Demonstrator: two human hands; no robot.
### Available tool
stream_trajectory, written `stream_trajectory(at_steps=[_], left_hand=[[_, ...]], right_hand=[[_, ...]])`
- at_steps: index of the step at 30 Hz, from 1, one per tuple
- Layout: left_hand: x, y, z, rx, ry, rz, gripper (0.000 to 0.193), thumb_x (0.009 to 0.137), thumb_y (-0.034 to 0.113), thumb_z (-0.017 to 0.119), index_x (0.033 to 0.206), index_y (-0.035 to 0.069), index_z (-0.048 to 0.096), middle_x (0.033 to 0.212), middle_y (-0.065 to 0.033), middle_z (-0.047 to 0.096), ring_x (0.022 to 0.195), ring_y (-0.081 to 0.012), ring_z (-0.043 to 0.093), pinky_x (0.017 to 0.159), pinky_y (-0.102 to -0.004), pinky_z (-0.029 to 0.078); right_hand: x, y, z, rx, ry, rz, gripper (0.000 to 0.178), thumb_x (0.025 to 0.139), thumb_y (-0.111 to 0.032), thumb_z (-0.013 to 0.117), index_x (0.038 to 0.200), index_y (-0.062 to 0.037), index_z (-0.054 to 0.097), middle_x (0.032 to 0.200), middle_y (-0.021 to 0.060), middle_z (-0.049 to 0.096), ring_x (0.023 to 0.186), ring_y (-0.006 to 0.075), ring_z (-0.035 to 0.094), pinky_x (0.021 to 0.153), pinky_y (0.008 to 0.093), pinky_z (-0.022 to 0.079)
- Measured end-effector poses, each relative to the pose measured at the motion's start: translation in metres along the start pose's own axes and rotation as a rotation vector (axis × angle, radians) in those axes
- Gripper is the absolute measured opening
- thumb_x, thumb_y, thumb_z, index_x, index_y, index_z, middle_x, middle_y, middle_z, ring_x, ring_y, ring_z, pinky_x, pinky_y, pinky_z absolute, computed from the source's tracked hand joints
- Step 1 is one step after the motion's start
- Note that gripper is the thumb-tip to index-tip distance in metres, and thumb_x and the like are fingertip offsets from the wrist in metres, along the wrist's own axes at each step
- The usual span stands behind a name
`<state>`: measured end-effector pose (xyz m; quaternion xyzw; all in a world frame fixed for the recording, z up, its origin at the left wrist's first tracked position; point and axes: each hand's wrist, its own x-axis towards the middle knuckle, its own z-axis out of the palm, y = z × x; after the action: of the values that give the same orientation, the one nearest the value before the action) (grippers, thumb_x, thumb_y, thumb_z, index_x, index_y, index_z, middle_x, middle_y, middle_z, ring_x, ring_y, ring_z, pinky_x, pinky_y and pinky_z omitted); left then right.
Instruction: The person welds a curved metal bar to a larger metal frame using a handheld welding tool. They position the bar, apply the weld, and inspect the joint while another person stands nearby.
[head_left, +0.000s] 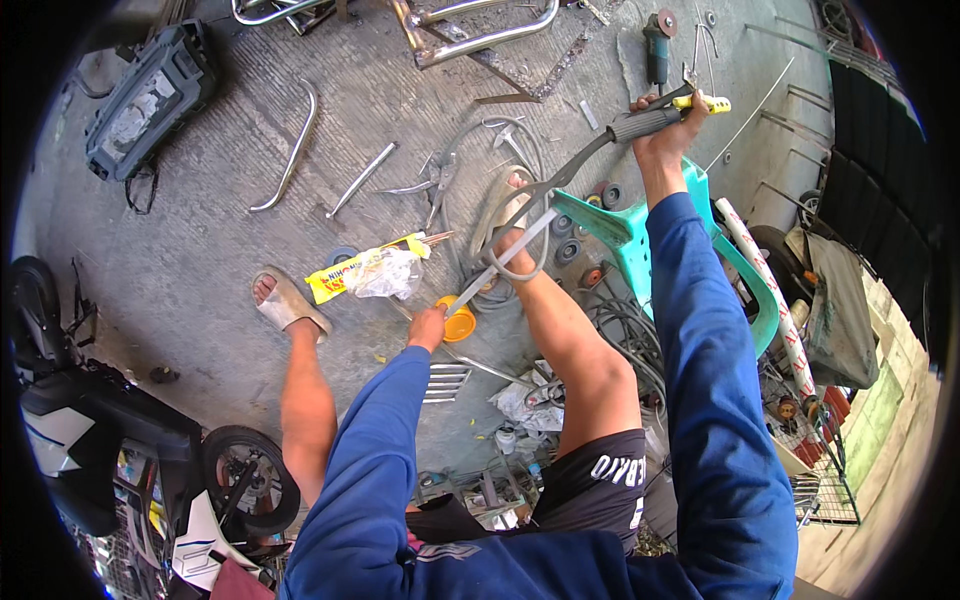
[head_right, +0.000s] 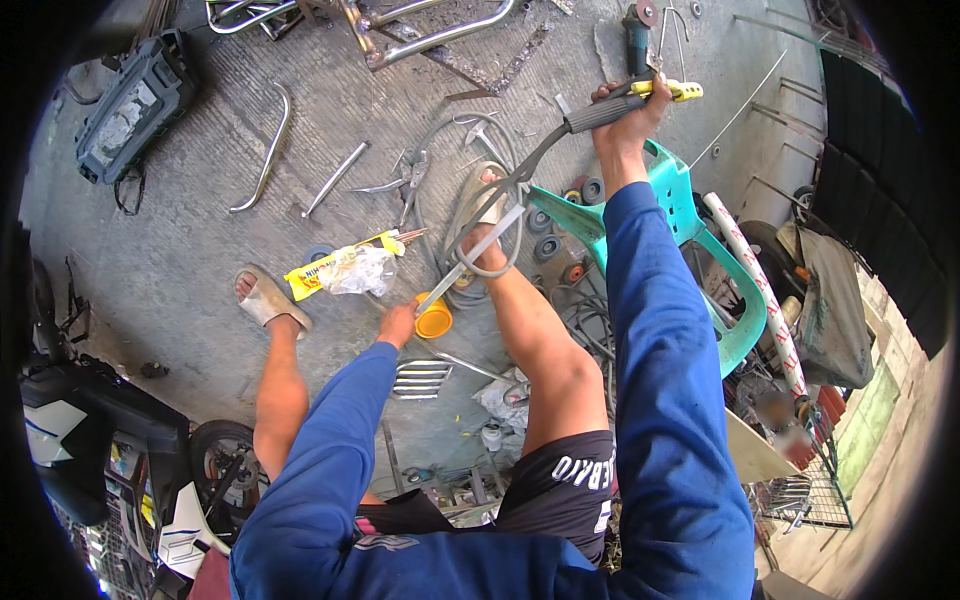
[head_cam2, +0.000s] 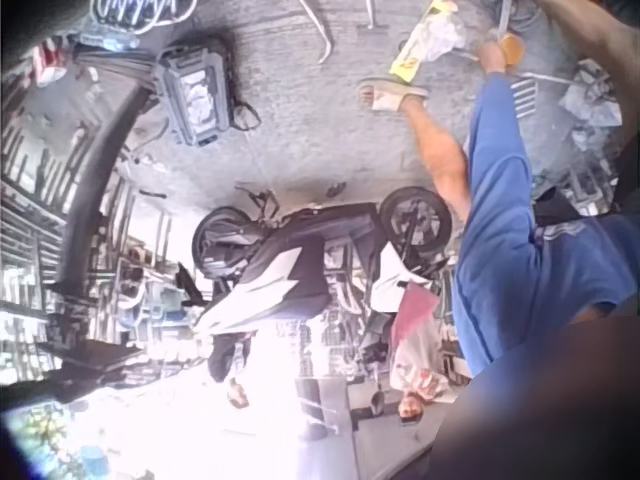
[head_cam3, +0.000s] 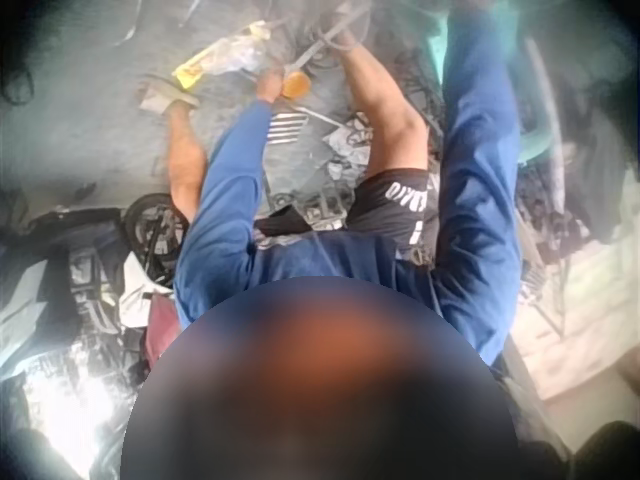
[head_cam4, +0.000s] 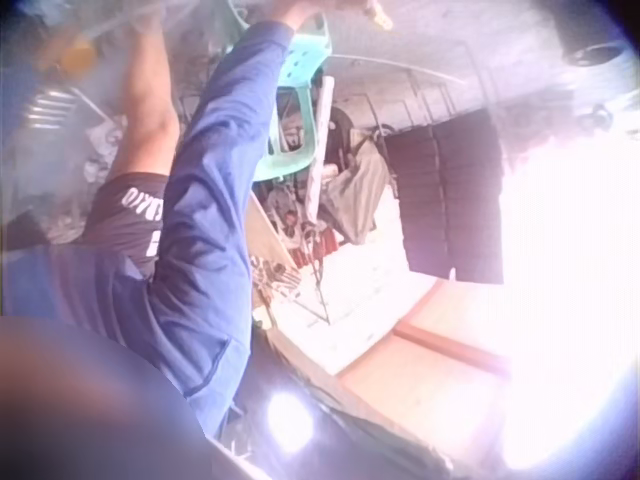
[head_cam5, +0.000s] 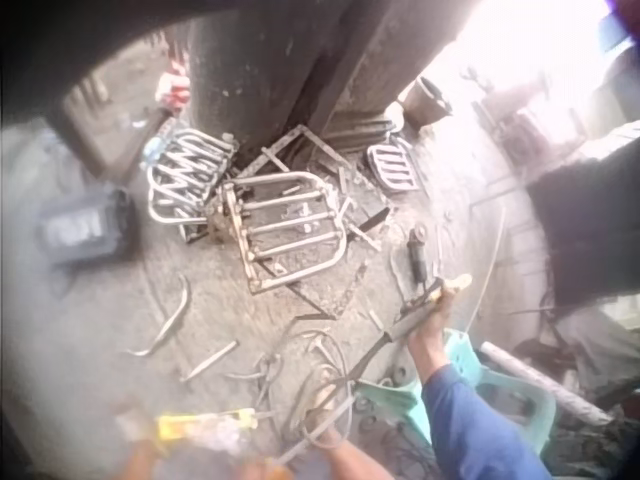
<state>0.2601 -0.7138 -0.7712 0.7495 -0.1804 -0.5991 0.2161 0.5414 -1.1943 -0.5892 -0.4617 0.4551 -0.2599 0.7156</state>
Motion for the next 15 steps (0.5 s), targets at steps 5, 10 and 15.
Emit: stream_trajectory(at_steps=[5, 10, 15], left_hand=[[0.003, -0.001, 0.013, 0.031, -0.014, -0.206, 0.026, 0.103, 0.02, 0.057, 0.122, 0.008, 0.069, 0.105, -0.0243, 0.074, 0.102, -0.0457, 0.071, 0.089, -0.0564, 0.056], [-0.021, -0.036, 0.019, -0.004, -0.036, -0.261, 0.028, 0.105, 0.021, 0.052, 0.12, 0.007, 0.071, 0.11, -0.0248, 0.074, 0.107, -0.0445, 0.071, 0.092, -0.0557, 0.057], [-0.039, -0.117, 0.019, 0.141, -0.061, -0.483, 0.028, 0.104, 0.02, 0.054, 0.125, 0.007, 0.068, 0.11, -0.0238, 0.074, 0.106, -0.0443, 0.071, 0.092, -0.0554, 0.057]], right_hand=[[-0.001, -0.017, -0.016, 0.151, 0.017, -0.032, 0.073, 0.078, -0.078, 0.063, 0.097, -0.0086, 0.049, 0.08, 0.0125, 0.055, 0.073, 0.0265, 0.055, 0.073, 0.0423, 0.047], [0.001, -0.044, -0.043, 0.103, 0.211, -0.089, 0.075, 0.078, -0.079, 0.061, 0.093, -0.0065, 0.049, 0.079, 0.0128, 0.053, 0.072, 0.0279, 0.053, 0.074, 0.0428, 0.046], [0.008, -0.067, -0.065, 0.102, 0.306, -0.02, 0.085, 0.079, -0.082, 0.05, 0.093, 0.0017, 0.046, 0.083, 0.0174, 0.052, 0.077, 0.0302, 0.053, 0.077, 0.0456, 0.046]])
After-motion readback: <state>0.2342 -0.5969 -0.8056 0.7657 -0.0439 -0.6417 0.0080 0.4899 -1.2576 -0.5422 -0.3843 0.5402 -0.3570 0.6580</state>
